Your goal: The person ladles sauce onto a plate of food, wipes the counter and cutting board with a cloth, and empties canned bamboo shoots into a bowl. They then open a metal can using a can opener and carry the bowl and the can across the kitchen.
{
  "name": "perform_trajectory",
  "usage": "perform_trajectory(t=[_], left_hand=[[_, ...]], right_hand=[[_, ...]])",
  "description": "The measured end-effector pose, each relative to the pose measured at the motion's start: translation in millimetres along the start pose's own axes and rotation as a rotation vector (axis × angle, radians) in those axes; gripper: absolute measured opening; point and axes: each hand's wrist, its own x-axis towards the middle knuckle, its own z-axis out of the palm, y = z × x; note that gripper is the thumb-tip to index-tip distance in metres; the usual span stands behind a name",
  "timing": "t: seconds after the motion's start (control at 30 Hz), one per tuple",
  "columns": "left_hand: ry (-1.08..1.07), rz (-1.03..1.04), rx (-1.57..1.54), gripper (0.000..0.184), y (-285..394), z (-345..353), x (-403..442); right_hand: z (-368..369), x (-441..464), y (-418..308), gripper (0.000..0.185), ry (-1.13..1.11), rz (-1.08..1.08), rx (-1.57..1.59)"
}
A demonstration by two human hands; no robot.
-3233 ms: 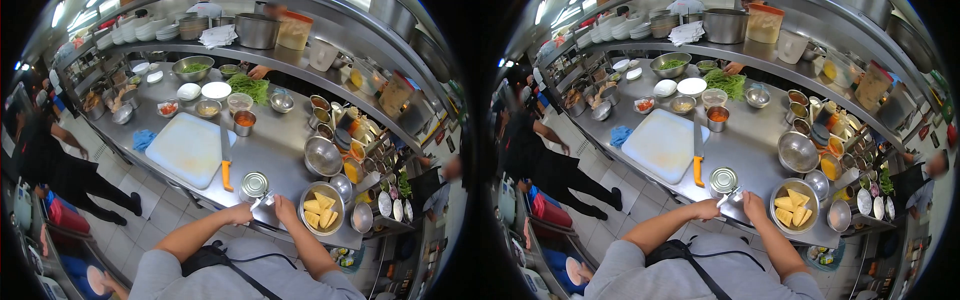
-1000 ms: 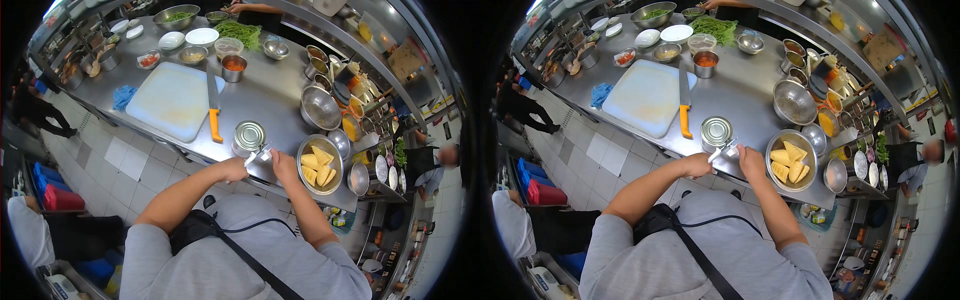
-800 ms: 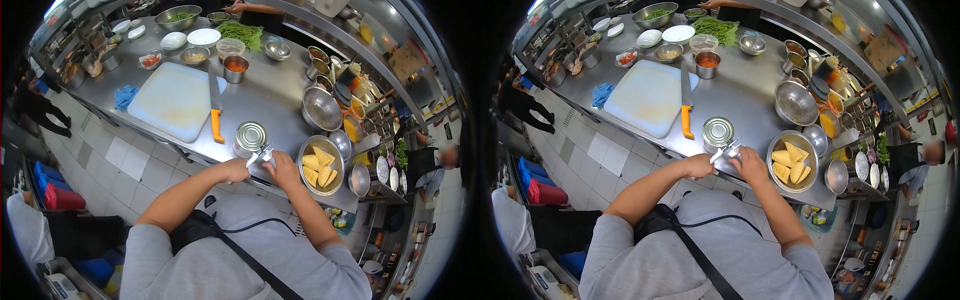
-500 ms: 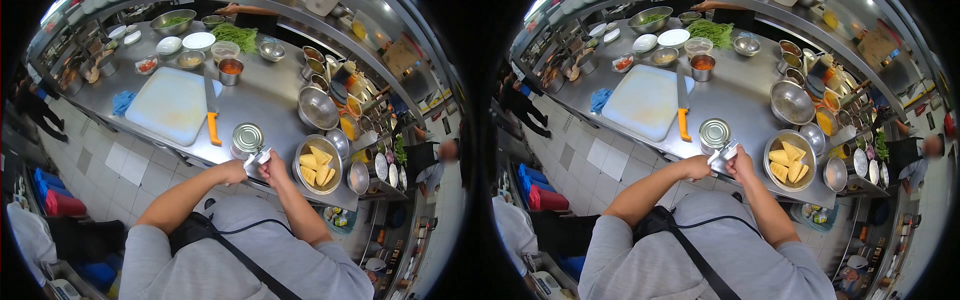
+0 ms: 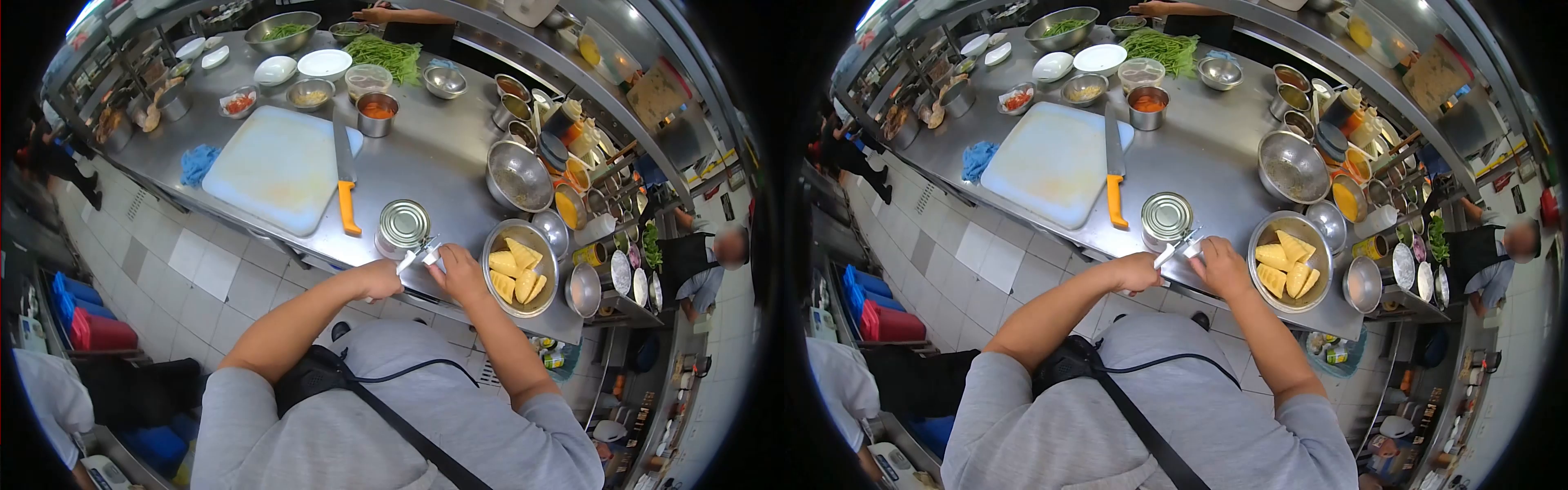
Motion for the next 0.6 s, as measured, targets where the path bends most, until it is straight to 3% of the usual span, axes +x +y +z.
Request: perform_trajectory(t=[0.13,0.2,0.23,0.43,0.47,0.53,0.57,0.6], left_hand=[[0.008,-0.019,0.075,0.025,-5,0,7],[-0.020,-0.038,0.123,0.024,-4,-4,5],[-0.018,-0.033,0.128,0.024,-3,-6,3],[0.020,-0.037,0.107,0.022,-10,2,2],[0.015,-0.036,0.112,0.023,-12,3,4],[0.016,-0.032,0.118,0.023,-16,2,6],[0.010,-0.030,0.082,0.023,-18,3,7],[0.005,-0.029,0.043,0.024,-18,3,5]], right_hand=[[13,0,7,0.035,0.060,-0.125,-0.004],[36,-8,0,0.038,-0.179,0.766,0.919],[39,-8,6,0.038,-0.173,0.764,0.916],[43,-6,23,0.048,-0.457,1.326,1.621],[37,-7,17,0.048,-0.456,1.326,1.621],[10,-1,-3,0.046,-0.038,0.435,0.081],[-2,2,-6,0.046,-0.038,0.427,0.081],[-15,3,-6,0.046,-0.055,0.222,0.071]])
